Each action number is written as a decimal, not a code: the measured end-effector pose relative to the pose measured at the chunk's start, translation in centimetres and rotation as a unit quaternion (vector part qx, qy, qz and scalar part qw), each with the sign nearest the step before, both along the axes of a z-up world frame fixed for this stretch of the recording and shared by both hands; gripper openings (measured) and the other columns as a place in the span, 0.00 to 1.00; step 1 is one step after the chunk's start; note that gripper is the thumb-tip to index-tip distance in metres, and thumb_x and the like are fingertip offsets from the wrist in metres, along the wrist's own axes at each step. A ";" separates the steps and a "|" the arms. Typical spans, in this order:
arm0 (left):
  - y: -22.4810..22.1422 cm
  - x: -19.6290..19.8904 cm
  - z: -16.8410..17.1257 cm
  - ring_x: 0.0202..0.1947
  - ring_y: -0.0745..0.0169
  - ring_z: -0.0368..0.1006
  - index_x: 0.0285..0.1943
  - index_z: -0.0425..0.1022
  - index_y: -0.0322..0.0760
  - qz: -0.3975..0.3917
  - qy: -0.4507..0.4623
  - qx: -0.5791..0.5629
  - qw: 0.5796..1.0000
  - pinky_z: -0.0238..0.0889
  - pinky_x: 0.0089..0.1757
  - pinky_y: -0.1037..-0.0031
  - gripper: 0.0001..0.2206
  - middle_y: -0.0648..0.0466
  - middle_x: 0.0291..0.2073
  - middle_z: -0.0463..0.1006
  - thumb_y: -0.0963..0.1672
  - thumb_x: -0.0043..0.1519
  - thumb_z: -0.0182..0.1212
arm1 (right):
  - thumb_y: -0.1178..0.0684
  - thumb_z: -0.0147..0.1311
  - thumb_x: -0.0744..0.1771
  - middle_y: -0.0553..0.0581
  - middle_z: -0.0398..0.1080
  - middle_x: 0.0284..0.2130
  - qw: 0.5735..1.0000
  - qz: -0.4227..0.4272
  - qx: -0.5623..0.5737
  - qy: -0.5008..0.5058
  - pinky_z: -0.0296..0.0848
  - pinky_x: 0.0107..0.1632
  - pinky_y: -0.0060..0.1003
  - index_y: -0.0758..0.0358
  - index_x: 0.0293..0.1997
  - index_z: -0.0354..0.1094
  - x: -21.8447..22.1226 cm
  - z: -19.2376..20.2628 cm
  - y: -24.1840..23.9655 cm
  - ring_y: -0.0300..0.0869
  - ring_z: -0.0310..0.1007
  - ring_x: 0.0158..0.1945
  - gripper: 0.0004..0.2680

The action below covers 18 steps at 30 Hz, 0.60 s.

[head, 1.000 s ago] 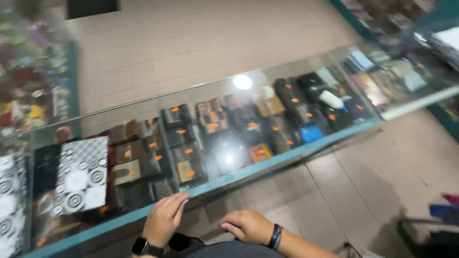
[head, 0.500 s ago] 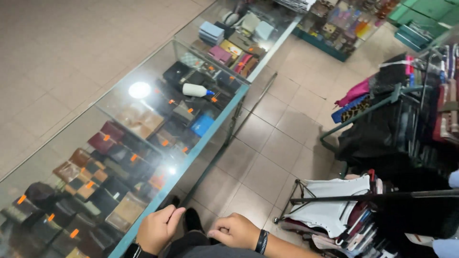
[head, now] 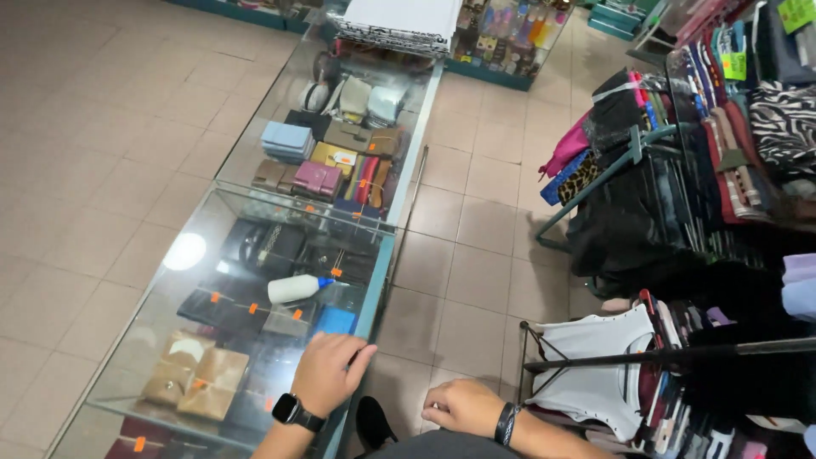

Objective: Applying glue to paper labels and organizing them on a glass display counter in a retail setting.

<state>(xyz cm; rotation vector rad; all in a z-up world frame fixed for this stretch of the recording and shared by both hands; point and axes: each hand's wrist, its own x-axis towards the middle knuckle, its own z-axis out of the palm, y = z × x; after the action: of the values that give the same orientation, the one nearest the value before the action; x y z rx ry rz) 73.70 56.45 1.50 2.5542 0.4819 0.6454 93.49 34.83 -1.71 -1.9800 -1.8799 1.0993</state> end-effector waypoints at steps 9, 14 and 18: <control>4.4 11.7 1.0 0.30 0.58 0.73 0.41 0.81 0.47 -0.115 0.019 -0.063 0.991 0.58 0.36 0.66 0.10 0.62 0.30 0.82 0.48 0.67 0.54 | 0.45 0.52 0.69 0.46 0.78 0.35 0.988 -0.037 -0.089 0.122 0.69 0.40 0.37 0.52 0.38 0.76 8.7 0.4 6.3 0.42 0.76 0.38 0.08; 7.3 19.1 -0.7 0.35 0.55 0.77 0.49 0.81 0.46 -0.116 0.014 -0.047 0.992 0.62 0.38 0.64 0.08 0.60 0.36 0.85 0.45 0.65 0.57 | 0.40 0.51 0.71 0.52 0.77 0.38 0.982 0.003 -0.075 0.175 0.69 0.41 0.39 0.53 0.44 0.75 17.4 -6.3 9.7 0.45 0.75 0.38 0.11; 9.0 26.5 0.0 0.38 0.57 0.80 0.47 0.82 0.46 -0.092 0.049 -0.047 0.993 0.66 0.41 0.63 0.08 0.60 0.40 0.87 0.46 0.64 0.58 | 0.44 0.53 0.70 0.56 0.77 0.38 0.989 0.011 -0.033 0.142 0.72 0.40 0.39 0.57 0.47 0.74 26.2 -5.1 13.1 0.48 0.76 0.37 0.10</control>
<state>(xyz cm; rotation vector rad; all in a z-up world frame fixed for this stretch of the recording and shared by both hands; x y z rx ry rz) 100.16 65.40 1.54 2.5121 0.2968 0.4230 119.68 47.98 -6.81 -1.7291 -1.7407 1.3828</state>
